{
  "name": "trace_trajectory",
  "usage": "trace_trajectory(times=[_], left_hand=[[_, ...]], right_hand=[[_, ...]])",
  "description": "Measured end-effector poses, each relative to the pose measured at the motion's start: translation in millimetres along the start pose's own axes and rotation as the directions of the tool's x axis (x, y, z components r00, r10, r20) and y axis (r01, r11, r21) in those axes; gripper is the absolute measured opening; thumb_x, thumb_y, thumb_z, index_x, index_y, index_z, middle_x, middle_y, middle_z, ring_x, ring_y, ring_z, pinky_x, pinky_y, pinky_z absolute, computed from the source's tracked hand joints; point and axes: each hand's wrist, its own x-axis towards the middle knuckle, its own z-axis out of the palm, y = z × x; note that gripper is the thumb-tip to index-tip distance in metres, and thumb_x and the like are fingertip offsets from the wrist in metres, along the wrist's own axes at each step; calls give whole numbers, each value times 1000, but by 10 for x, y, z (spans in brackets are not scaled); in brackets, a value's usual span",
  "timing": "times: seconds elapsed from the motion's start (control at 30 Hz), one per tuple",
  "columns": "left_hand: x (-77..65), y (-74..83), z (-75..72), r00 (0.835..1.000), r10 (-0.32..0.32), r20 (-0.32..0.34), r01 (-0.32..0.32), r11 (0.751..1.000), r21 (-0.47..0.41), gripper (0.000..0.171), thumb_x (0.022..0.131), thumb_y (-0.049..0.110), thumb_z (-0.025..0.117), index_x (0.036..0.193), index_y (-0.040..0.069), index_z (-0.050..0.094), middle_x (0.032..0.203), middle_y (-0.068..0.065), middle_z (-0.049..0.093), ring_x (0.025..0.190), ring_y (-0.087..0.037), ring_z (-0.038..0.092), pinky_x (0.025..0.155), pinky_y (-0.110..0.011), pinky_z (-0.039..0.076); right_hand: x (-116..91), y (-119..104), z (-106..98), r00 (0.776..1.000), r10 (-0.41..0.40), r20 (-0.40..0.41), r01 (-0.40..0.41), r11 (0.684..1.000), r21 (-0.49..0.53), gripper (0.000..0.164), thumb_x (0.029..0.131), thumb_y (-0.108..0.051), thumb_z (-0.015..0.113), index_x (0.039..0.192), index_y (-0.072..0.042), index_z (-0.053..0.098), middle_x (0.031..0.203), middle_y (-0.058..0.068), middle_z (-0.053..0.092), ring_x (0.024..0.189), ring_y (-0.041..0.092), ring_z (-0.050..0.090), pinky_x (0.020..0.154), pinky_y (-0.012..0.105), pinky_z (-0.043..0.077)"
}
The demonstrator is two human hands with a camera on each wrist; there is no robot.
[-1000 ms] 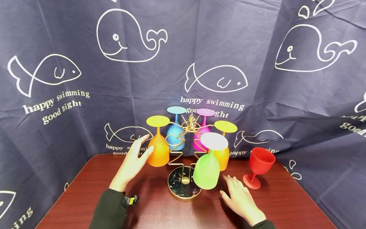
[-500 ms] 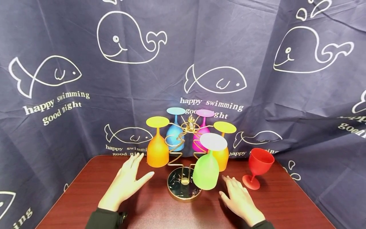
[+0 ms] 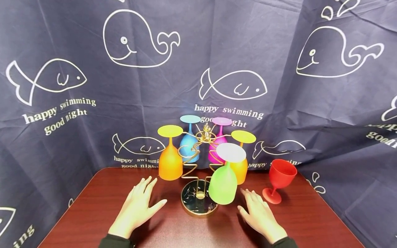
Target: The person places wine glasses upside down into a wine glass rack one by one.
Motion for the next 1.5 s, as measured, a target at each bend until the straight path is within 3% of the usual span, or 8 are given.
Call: trace_trajectory(times=[0.73,0.93,1.07,1.2,1.37,1.5], left_hand=[[-83,-23,84,999,-21,35,19,999,32,78,78,61,62,132,6,51,134,-19,46,126,-40,35,99,-60,25],[-103,-33,124,998,-30,51,29,999,21,78,78,61,61,132,6,50,135,-19,45,127,-40,35,100,-60,24],[-108,-41,142,996,-49,73,48,999,17,79,79,62,60,133,7,50,136,-18,44,128,-39,34,101,-59,23],[-108,-49,150,996,-50,79,48,999,17,78,79,62,60,134,7,49,136,-18,44,128,-38,34,101,-59,22],[-104,-57,148,995,-55,84,54,998,14,77,79,60,61,134,8,49,136,-18,44,128,-38,33,101,-59,22],[-108,-61,142,994,-63,85,62,998,12,76,78,58,64,134,8,49,135,-18,45,128,-38,33,101,-59,22]], right_hand=[[15,-22,9,999,27,-38,-28,999,-25,59,84,-46,63,130,-9,54,133,16,49,124,36,41,90,58,37],[9,-8,10,999,8,-48,-10,999,-41,58,85,-44,63,130,-9,55,132,15,50,124,35,41,91,57,36],[17,16,-23,994,-40,-101,33,997,-75,56,82,-38,67,127,-6,56,128,15,53,122,35,44,93,56,36],[50,39,-108,973,-106,-205,81,989,-126,53,78,-29,69,123,-4,57,124,17,56,117,36,48,92,55,37],[122,82,-263,919,-184,-350,122,974,-192,51,76,-25,63,121,0,58,121,19,57,113,38,50,92,56,36],[188,136,-414,891,-212,-402,127,965,-228,53,76,-26,57,121,2,56,123,19,55,115,38,47,94,57,33]])
